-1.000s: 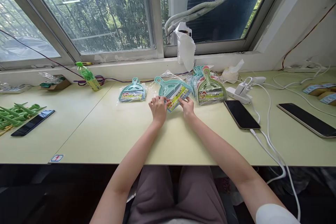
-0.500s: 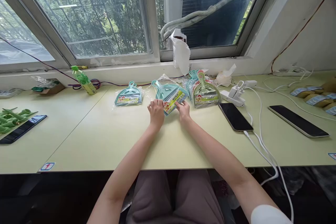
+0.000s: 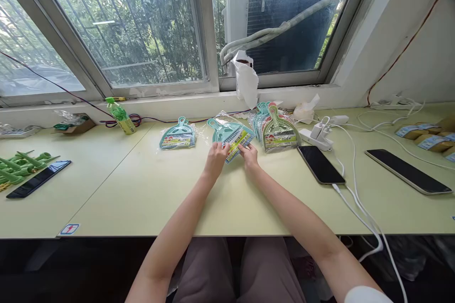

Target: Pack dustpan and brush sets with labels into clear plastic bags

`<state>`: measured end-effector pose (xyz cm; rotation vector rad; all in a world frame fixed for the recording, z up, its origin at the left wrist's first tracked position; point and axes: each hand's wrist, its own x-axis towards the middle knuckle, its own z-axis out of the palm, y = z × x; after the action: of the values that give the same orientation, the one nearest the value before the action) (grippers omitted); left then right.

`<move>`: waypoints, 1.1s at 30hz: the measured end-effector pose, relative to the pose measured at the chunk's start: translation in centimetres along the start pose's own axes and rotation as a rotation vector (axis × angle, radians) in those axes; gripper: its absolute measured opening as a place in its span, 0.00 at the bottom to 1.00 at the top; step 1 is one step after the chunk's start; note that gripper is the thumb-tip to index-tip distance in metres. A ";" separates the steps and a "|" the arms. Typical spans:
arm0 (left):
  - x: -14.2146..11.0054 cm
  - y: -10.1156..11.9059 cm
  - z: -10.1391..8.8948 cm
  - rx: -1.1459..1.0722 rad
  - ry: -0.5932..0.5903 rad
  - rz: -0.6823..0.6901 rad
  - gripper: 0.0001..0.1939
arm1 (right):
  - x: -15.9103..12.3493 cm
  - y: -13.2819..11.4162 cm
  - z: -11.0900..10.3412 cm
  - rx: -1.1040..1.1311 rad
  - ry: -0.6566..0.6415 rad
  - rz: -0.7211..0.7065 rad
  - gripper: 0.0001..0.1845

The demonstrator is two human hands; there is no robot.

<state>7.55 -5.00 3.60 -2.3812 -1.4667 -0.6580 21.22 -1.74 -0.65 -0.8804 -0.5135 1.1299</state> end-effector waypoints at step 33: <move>-0.5 0.3 1.1 -0.120 0.256 -0.184 0.11 | 0.4 0.2 0.1 0.088 0.003 -0.061 0.21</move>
<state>7.85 -5.02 2.37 -2.1619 -1.5817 -1.0793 21.14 -1.34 -0.74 -0.7854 -0.4821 1.0878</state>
